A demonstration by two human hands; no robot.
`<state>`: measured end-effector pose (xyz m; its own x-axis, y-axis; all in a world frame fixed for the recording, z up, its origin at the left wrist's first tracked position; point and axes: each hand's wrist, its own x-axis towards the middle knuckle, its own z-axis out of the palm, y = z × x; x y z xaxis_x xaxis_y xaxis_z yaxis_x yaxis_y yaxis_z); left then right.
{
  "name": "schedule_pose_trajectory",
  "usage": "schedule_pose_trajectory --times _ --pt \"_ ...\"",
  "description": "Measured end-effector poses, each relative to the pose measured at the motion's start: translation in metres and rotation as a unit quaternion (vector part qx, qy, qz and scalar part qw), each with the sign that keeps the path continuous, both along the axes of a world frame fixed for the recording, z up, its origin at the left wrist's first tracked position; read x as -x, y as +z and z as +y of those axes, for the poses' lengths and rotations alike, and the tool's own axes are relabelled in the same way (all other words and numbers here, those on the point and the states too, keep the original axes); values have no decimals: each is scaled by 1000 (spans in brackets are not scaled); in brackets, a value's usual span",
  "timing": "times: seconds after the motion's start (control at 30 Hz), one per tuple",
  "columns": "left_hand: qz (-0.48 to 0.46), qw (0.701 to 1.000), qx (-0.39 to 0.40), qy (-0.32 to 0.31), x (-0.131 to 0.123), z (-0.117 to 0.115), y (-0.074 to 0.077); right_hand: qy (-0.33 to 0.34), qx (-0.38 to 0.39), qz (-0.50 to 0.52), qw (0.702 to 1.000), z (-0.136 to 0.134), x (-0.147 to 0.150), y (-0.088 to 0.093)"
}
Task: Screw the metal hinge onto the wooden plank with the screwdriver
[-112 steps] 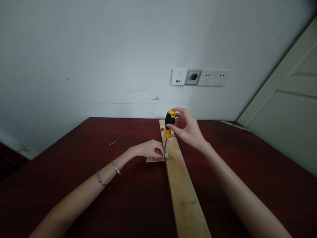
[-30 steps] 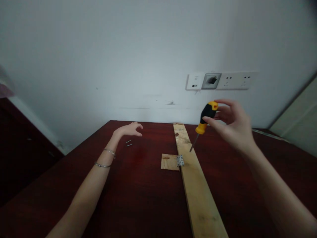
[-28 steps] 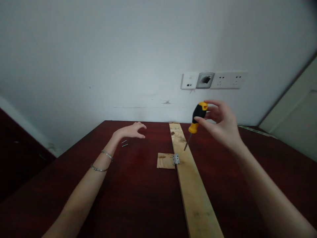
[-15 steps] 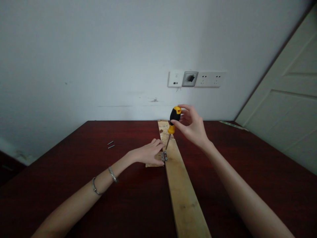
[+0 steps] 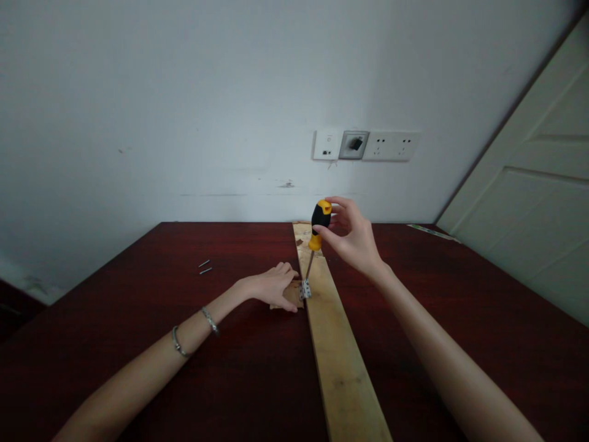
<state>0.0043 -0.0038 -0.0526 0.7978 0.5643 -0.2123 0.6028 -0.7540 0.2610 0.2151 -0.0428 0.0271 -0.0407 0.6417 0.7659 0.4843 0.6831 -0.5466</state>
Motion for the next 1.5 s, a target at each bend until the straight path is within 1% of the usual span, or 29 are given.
schedule_pose_trajectory --times 0.13,0.37,0.53,1.13,1.23,1.4,1.5 --pt "7 1000 2 2 -1 -2 1 -7 0 -5 1000 1 0 -1" --pt "16 1000 -2 1 -1 -3 2 0 5 -13 1000 0 1 -1" --pt "18 1000 4 -1 -1 -3 2 -12 -4 -24 1000 -1 2 -1" --pt "36 999 9 -5 -1 -4 6 -9 -36 -38 999 0 4 -2" --pt "36 999 10 -6 -1 -4 6 -16 -51 -49 997 0 5 -3" --pt "36 999 6 -5 -1 -3 5 -27 -99 -72 992 0 9 -4" --pt "40 999 4 -3 -1 -3 4 -34 -111 -84 990 -1 10 -5"
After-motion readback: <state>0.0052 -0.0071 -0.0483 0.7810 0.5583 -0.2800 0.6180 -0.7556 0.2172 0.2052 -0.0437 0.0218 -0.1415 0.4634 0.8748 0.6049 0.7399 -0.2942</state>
